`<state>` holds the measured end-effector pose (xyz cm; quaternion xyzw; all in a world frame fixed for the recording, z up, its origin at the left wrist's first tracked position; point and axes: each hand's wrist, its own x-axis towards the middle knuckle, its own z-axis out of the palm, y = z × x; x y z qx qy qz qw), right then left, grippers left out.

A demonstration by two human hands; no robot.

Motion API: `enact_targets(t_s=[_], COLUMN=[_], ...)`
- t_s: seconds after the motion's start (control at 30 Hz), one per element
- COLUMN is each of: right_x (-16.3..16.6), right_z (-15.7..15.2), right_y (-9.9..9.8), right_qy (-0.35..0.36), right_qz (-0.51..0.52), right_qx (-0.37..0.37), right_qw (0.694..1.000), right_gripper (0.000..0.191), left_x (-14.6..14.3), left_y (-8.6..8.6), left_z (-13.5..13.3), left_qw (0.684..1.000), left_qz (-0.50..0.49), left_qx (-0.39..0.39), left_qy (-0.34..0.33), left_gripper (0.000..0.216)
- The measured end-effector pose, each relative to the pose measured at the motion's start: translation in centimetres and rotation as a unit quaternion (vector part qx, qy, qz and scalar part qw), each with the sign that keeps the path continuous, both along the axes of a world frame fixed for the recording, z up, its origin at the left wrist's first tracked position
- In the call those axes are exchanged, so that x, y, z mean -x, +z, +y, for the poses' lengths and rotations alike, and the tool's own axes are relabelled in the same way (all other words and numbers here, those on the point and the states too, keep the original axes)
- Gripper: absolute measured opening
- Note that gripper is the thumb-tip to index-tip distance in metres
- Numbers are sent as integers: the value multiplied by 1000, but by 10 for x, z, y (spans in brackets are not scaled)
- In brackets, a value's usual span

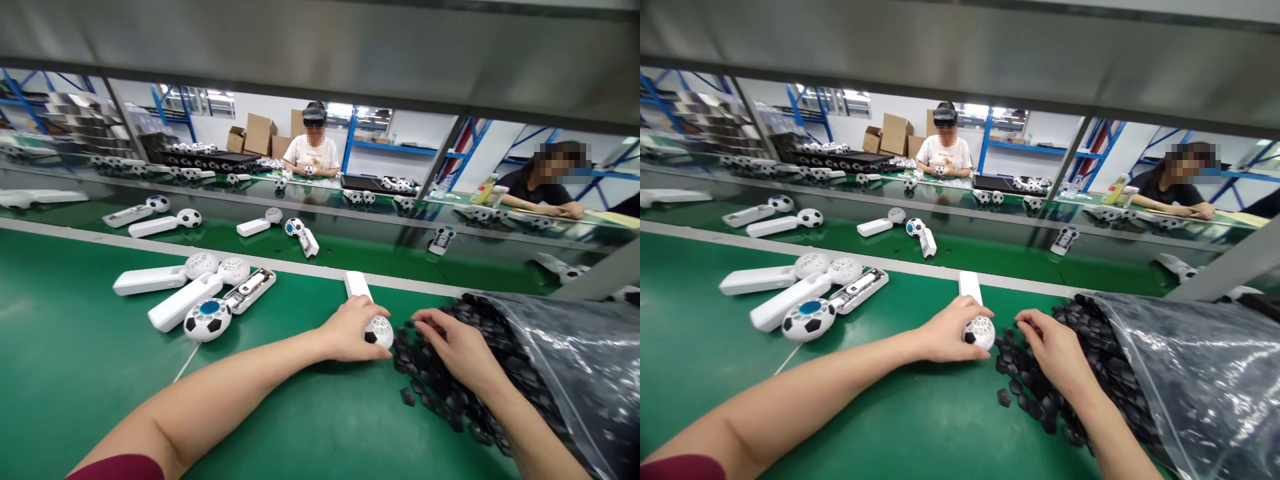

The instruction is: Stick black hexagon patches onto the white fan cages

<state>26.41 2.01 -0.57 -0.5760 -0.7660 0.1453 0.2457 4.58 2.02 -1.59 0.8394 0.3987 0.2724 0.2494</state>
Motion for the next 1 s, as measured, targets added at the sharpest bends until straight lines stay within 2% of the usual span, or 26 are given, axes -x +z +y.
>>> enact_targets(t_s=[0.13,0.27,0.37,0.53,0.63,0.8,1.0], right_x=[7,15,22,33,38,46,54], right_z=[-3,-8,-11,-18,-20,-21,-20], right_y=[1,4,6,4,3,3,-2], right_qy=[47,87,113,125,143,172,150], right_qz=[102,95,108,190,168,124,167], right_qx=[32,-64,-62,-19,-31,-51,-76], right_qw=[993,990,986,974,975,976,971], right_gripper=[21,15,11,12,5,12,10], left_x=[10,18,20,20,18,15,11], left_y=[3,4,4,7,7,6,5], left_z=[9,16,19,17,15,14,12], left_qw=[997,994,990,993,994,994,995], left_qz=[-45,-45,-36,-18,-13,-21,-40], left_qx=[36,81,108,85,75,71,74], left_qy=[-45,-63,-82,-82,-79,-77,-51], left_gripper=[59,60,60,59,59,58,48])
